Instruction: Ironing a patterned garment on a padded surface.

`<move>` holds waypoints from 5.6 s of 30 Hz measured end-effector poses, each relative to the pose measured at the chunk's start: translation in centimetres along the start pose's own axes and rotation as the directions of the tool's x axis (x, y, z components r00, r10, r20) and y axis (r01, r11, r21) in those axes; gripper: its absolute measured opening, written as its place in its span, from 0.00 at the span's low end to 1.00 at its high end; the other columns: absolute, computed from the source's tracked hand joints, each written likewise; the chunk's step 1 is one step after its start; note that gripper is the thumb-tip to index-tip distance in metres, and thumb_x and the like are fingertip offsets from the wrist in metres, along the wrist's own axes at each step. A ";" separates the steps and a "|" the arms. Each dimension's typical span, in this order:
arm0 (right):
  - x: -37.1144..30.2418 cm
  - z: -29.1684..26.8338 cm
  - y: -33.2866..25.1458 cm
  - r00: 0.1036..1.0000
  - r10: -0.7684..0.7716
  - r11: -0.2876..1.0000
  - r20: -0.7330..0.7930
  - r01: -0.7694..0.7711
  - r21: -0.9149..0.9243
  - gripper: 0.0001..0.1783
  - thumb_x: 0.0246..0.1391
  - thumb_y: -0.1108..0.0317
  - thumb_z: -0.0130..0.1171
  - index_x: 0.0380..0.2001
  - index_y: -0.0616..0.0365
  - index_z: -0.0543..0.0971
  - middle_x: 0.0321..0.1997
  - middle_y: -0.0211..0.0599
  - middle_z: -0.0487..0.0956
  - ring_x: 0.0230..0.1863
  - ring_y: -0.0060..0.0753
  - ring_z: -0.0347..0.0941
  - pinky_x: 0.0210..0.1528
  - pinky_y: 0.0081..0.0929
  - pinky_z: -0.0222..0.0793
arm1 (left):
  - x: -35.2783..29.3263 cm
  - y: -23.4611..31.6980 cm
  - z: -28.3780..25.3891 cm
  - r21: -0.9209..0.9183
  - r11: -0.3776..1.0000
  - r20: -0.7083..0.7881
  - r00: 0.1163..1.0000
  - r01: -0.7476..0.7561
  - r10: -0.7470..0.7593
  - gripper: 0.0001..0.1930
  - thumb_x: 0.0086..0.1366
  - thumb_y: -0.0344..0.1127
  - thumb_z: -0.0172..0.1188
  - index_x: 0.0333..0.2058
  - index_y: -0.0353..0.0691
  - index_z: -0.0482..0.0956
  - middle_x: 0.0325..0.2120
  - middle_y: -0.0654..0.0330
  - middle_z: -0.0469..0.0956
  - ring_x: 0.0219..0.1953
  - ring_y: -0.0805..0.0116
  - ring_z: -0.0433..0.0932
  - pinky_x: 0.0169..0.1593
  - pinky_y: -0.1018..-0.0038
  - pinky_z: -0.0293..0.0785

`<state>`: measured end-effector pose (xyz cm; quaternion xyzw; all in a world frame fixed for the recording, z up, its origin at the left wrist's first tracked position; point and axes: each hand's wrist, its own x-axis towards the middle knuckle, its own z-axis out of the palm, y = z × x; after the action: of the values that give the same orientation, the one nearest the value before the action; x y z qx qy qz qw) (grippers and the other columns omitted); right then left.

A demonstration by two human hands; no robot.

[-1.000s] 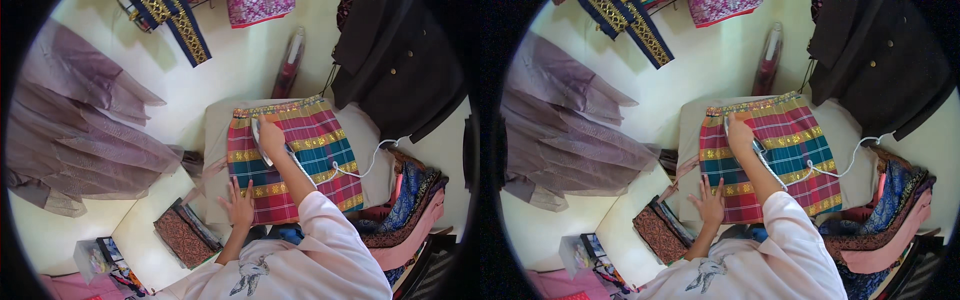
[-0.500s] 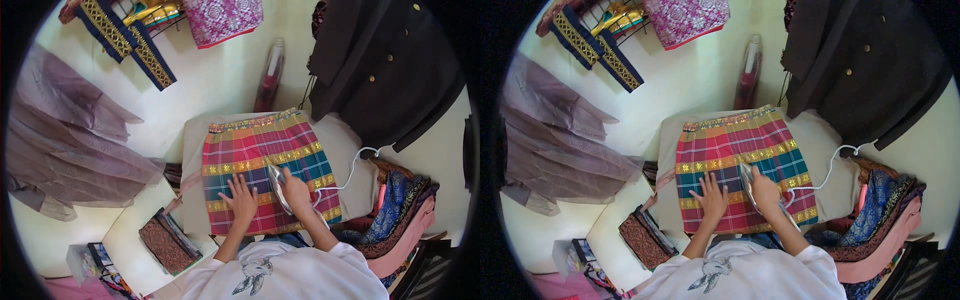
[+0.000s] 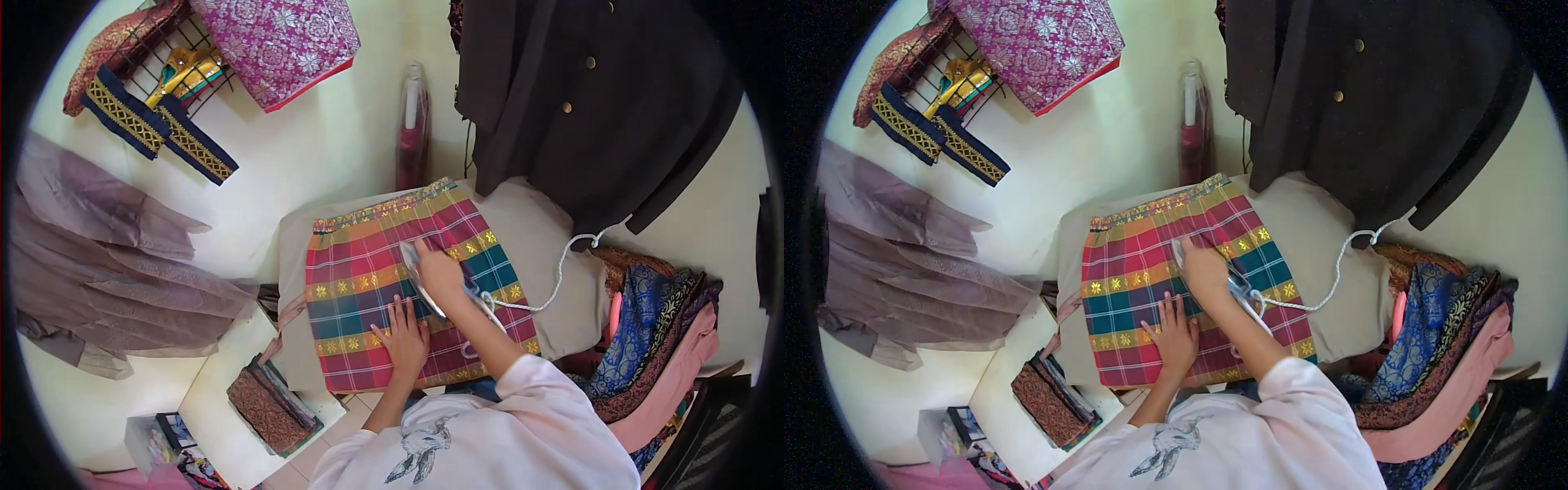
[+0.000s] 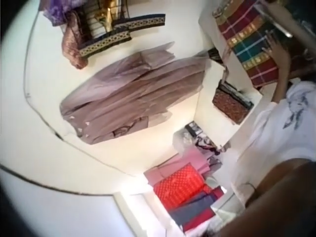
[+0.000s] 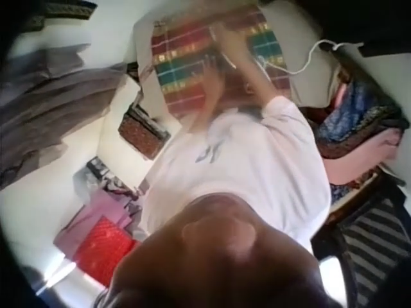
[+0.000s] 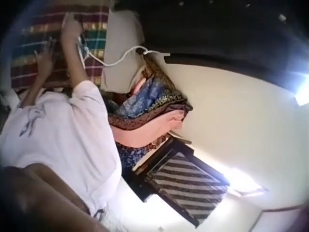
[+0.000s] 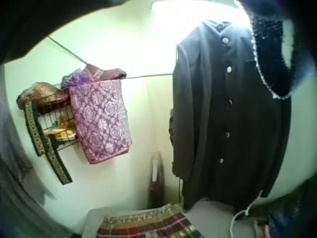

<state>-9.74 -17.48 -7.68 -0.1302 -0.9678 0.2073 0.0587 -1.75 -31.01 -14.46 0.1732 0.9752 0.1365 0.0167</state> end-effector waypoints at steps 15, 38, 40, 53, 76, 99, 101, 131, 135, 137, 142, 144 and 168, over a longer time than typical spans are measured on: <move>3.8 -1.0 3.2 0.988 0.139 0.990 -0.064 -0.138 0.013 0.20 0.50 0.64 0.55 0.47 0.51 0.66 0.28 0.47 0.78 0.31 0.52 0.76 0.31 0.45 0.72 | 0.2 0.8 0.9 -0.012 1.000 0.034 0.999 -0.009 0.010 0.30 0.63 0.39 0.42 0.63 0.39 0.50 0.66 0.53 0.43 0.67 0.55 0.45 0.60 0.36 0.33; 2.0 -4.3 7.9 0.967 0.243 0.970 -0.070 -0.240 0.047 0.17 0.50 0.64 0.55 0.42 0.53 0.66 0.24 0.50 0.77 0.29 0.55 0.75 0.30 0.50 0.69 | 1.3 2.4 0.7 0.025 0.991 0.094 0.987 -0.131 0.129 0.29 0.65 0.46 0.43 0.63 0.46 0.53 0.66 0.55 0.45 0.67 0.53 0.45 0.61 0.38 0.34; 5.6 -2.8 8.4 0.975 0.195 0.981 -0.105 -0.195 0.010 0.17 0.50 0.65 0.55 0.43 0.52 0.66 0.25 0.51 0.77 0.30 0.56 0.75 0.31 0.49 0.70 | 1.6 2.9 1.0 0.047 0.986 0.112 0.981 -0.162 0.156 0.30 0.65 0.47 0.43 0.63 0.46 0.53 0.66 0.56 0.45 0.67 0.53 0.45 0.61 0.38 0.34; -9.6 -6.0 10.0 0.952 0.299 0.954 0.066 -0.300 -0.005 0.20 0.50 0.62 0.57 0.45 0.51 0.65 0.24 0.49 0.76 0.28 0.56 0.74 0.28 0.49 0.67 | 0.8 4.8 1.5 -0.013 0.974 0.112 0.968 -0.224 0.224 0.34 0.63 0.53 0.44 0.64 0.46 0.50 0.66 0.56 0.43 0.67 0.52 0.44 0.61 0.39 0.35; -3.8 -5.0 10.1 0.975 0.219 0.975 -0.041 -0.217 0.054 0.18 0.50 0.63 0.56 0.43 0.54 0.65 0.23 0.51 0.76 0.27 0.58 0.74 0.30 0.51 0.67 | -1.8 3.8 0.9 -0.052 0.962 0.116 0.955 -0.269 0.273 0.30 0.64 0.49 0.44 0.64 0.49 0.52 0.65 0.57 0.47 0.66 0.55 0.49 0.62 0.43 0.41; -2.5 -2.4 3.1 0.975 0.223 0.974 -0.008 -0.222 0.054 0.19 0.49 0.61 0.57 0.42 0.53 0.64 0.25 0.54 0.77 0.31 0.60 0.73 0.31 0.52 0.67 | -0.9 -2.3 -1.2 -0.070 0.980 0.086 0.978 -0.187 0.193 0.35 0.62 0.53 0.46 0.63 0.39 0.52 0.65 0.55 0.46 0.66 0.56 0.48 0.63 0.49 0.43; -7.9 -2.5 1.2 0.963 0.259 0.964 0.074 -0.263 0.037 0.21 0.49 0.60 0.57 0.44 0.51 0.64 0.26 0.54 0.77 0.30 0.60 0.73 0.30 0.52 0.67 | -1.3 -4.5 -1.7 -0.057 0.986 0.072 0.984 -0.156 0.160 0.35 0.63 0.53 0.46 0.63 0.38 0.51 0.65 0.54 0.46 0.66 0.56 0.48 0.63 0.50 0.43; -12.7 2.2 -10.5 0.959 0.269 0.962 0.086 -0.272 0.032 0.18 0.50 0.61 0.58 0.42 0.54 0.66 0.27 0.55 0.77 0.31 0.62 0.73 0.30 0.51 0.66 | -4.8 -14.2 -4.0 -0.046 0.994 0.052 0.993 -0.100 0.102 0.35 0.63 0.50 0.44 0.63 0.35 0.48 0.65 0.53 0.45 0.67 0.55 0.45 0.65 0.57 0.43; -6.9 3.8 -11.6 0.971 0.235 0.972 0.053 -0.233 -0.037 0.18 0.51 0.61 0.57 0.43 0.54 0.66 0.27 0.54 0.77 0.31 0.60 0.74 0.30 0.50 0.68 | -4.5 -14.3 -4.3 -0.033 0.995 0.093 0.991 -0.096 0.099 0.35 0.63 0.50 0.43 0.63 0.34 0.48 0.66 0.52 0.44 0.67 0.54 0.45 0.65 0.56 0.43; -2.4 4.9 -11.9 0.986 0.167 0.985 -0.028 -0.168 -0.048 0.18 0.51 0.62 0.56 0.43 0.55 0.66 0.27 0.54 0.77 0.31 0.59 0.74 0.32 0.51 0.69 | -4.3 -14.3 -4.1 -0.089 0.990 0.061 0.992 -0.107 0.112 0.36 0.63 0.49 0.44 0.63 0.33 0.48 0.65 0.51 0.44 0.67 0.52 0.46 0.65 0.54 0.44; 4.5 6.2 -12.2 0.985 0.149 0.987 -0.092 -0.154 -0.050 0.20 0.51 0.61 0.56 0.44 0.56 0.65 0.29 0.54 0.77 0.33 0.59 0.74 0.32 0.51 0.69 | -4.3 -13.9 -4.5 -0.086 0.987 0.043 0.989 -0.135 0.139 0.33 0.64 0.47 0.42 0.63 0.33 0.49 0.65 0.51 0.45 0.67 0.55 0.46 0.66 0.58 0.43; 4.3 6.2 -12.1 0.983 0.144 0.988 -0.111 -0.149 -0.043 0.20 0.51 0.61 0.56 0.44 0.57 0.65 0.29 0.54 0.77 0.33 0.58 0.75 0.32 0.51 0.69 | -4.2 -14.3 -4.0 -0.119 0.982 0.033 0.988 -0.148 0.153 0.33 0.64 0.45 0.42 0.63 0.33 0.49 0.65 0.51 0.45 0.67 0.55 0.46 0.66 0.59 0.43; 2.0 8.3 -16.2 0.979 0.166 0.986 -0.116 -0.163 0.035 0.19 0.51 0.63 0.55 0.43 0.59 0.63 0.28 0.55 0.77 0.32 0.59 0.75 0.32 0.51 0.69 | -5.0 -18.1 -4.7 -0.177 0.977 -0.052 0.992 -0.122 0.115 0.30 0.64 0.39 0.42 0.62 0.30 0.50 0.64 0.47 0.47 0.66 0.54 0.48 0.66 0.62 0.42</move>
<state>-16.74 -34.42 -8.35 -0.2214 -0.9458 0.2155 0.1004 -3.50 -50.29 -14.91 0.2260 0.9470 0.2283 0.0040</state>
